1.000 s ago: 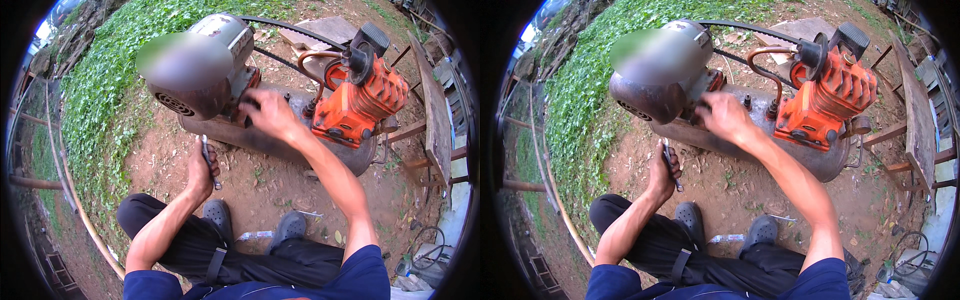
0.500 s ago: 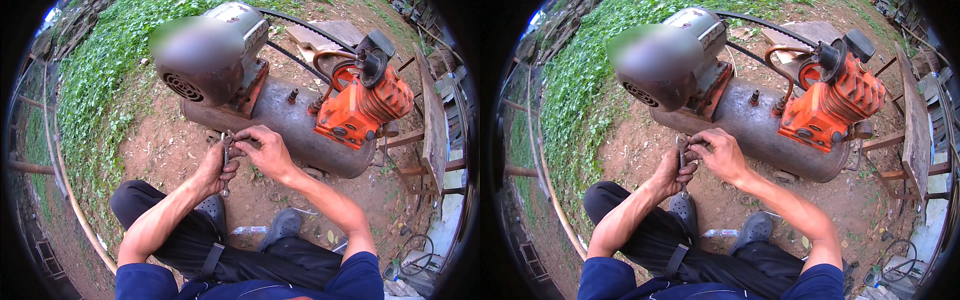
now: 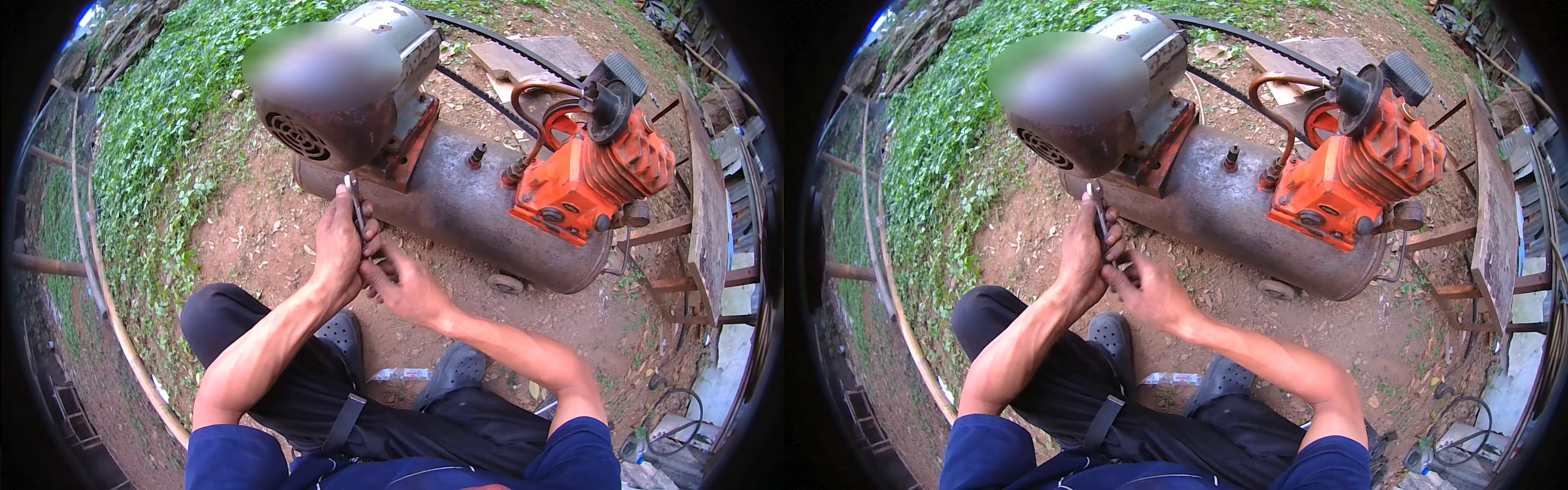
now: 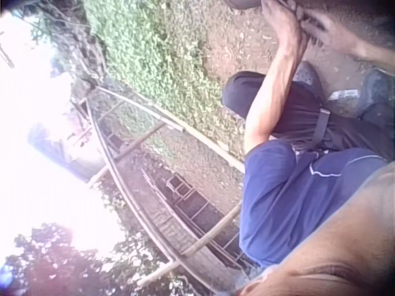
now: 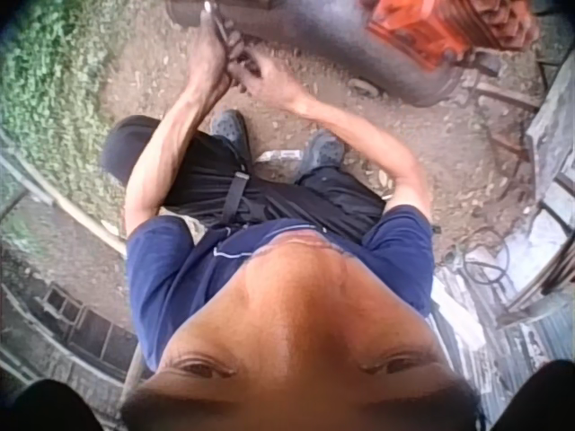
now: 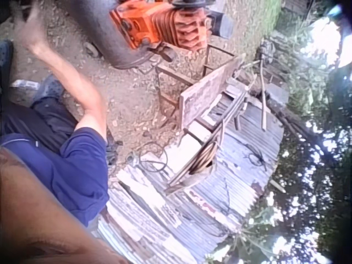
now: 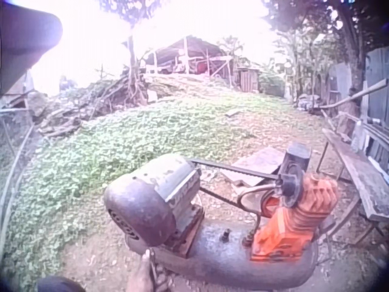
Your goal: The person uses a wrench to tighten or loosen bolts on a motor and compressor assembly mounted on a tank, handling a small component and applying the tool to various fasteners.
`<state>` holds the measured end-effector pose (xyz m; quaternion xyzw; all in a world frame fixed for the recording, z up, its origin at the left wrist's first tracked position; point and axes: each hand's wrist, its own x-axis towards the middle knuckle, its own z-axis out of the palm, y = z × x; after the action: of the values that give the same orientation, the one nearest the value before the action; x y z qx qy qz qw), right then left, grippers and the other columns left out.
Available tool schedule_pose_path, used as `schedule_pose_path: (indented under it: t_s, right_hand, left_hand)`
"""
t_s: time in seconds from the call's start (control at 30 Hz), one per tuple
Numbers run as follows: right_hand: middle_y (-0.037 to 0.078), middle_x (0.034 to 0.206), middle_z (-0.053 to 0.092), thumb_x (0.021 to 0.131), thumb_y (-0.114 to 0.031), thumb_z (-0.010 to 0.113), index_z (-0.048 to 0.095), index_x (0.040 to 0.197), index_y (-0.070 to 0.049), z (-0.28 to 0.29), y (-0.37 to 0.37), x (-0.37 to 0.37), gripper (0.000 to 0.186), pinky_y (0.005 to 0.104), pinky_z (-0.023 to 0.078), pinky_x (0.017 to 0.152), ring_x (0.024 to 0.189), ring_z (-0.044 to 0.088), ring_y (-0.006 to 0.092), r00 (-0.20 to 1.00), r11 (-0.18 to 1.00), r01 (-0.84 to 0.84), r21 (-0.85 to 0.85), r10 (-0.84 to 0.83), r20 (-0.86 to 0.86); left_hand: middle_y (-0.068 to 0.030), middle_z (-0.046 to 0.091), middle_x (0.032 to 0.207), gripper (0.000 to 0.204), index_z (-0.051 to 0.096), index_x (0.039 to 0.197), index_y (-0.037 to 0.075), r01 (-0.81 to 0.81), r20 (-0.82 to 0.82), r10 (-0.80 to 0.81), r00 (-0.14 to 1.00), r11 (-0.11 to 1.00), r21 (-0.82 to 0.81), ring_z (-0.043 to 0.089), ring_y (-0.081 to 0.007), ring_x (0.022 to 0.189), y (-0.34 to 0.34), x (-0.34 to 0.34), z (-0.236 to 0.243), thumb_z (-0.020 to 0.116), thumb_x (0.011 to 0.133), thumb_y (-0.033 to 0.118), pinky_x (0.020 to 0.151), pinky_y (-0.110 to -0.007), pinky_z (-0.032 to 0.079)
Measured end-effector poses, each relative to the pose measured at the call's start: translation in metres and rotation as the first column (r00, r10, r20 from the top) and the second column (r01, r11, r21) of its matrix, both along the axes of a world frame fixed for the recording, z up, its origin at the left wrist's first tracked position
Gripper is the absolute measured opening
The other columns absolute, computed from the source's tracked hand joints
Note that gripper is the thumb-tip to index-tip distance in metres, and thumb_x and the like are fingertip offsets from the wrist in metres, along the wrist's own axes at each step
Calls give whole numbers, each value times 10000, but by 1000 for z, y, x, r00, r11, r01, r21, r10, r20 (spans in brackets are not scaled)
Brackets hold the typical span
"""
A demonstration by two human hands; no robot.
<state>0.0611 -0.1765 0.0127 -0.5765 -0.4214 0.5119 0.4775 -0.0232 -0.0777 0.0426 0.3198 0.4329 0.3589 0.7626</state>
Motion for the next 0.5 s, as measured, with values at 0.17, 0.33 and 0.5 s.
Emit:
schedule_pose_path:
  t_s: [0.17,0.33,0.5]
  right_hand:
    - [115,671,611,1038,-357,465,593,961,-10,-10,-1,3,378,392,466,574,621,617,194,999,999,-33,-16,33,42]
    - [-4,646,476,1062,-326,378,581,1025,-23,2,2,39,367,310,394,531,605,475,94,942,937,336,101,-336,-17]
    - [-36,590,384,1064,-321,368,559,1060,-1,23,42,105,372,250,331,377,431,357,74,936,935,350,48,-352,27]
  left_hand:
    - [-70,563,960,289,478,1095,32,77,-83,-71,994,994,72,576,-139,803,1,-1,2,492,1039,314,709,-289,534]
    - [-125,568,1129,326,506,1107,10,29,-116,3,993,960,278,567,-235,1132,4,-1,-3,454,1049,327,963,-441,533]
    - [-168,505,1291,414,434,1288,-24,-149,-61,166,984,964,219,502,-270,1246,18,-2,0,405,1062,322,1053,-479,463]
